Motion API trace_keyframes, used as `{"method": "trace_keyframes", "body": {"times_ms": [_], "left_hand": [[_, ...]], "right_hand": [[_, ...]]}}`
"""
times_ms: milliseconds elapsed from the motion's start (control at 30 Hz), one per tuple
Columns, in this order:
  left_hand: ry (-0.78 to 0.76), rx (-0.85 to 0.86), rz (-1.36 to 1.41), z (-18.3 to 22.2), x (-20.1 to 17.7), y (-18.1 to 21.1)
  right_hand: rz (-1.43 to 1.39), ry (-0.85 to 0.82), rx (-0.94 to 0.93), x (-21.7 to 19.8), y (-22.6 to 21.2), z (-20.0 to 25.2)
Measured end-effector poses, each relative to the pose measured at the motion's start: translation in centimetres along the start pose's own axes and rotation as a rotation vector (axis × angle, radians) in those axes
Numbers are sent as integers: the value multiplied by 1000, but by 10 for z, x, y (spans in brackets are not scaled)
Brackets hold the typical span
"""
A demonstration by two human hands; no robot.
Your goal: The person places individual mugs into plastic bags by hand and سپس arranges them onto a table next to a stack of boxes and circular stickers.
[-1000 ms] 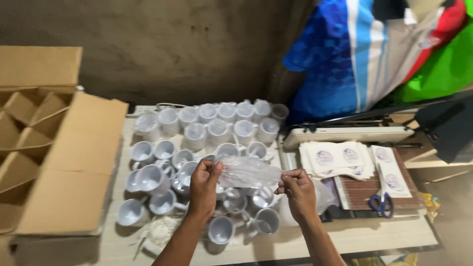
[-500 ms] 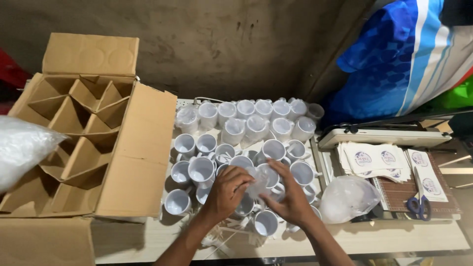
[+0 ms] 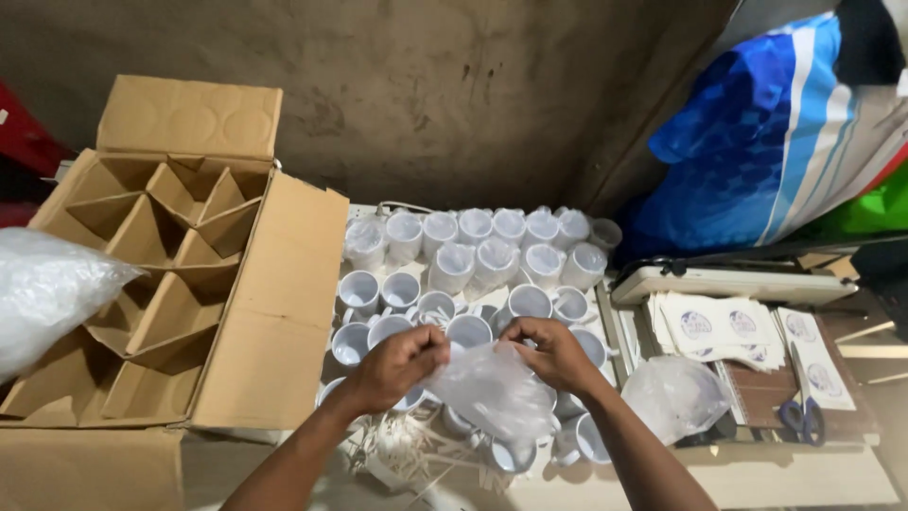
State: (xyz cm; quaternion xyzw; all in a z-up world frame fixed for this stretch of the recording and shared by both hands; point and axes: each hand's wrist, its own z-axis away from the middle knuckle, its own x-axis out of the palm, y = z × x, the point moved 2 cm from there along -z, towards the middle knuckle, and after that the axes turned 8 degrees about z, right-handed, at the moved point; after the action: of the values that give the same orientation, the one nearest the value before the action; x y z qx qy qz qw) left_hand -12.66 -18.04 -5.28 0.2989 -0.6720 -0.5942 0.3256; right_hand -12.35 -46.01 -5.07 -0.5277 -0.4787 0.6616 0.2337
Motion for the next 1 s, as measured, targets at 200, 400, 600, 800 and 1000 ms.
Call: {"method": "trace_keyframes", "body": {"times_ms": [200,400,600,800,1000], "left_hand": [[-72,186,-767,10,-11,36],[-86,363,-1138,1,-17,85],[-204,614,-1364,1,-4,41],[173,605,-1460,-13,-8,73],[630,190,-1226,-37,-35,91]], "right_hand": [[-211,-49,-456,-18,-36,14],[242,-199,-402,-10,-41,9],[1087,-71,162,-10,-95,-24],[1185,102,-127,8,-121,-45],[1209,13,-220,38,-116,-68]]}}
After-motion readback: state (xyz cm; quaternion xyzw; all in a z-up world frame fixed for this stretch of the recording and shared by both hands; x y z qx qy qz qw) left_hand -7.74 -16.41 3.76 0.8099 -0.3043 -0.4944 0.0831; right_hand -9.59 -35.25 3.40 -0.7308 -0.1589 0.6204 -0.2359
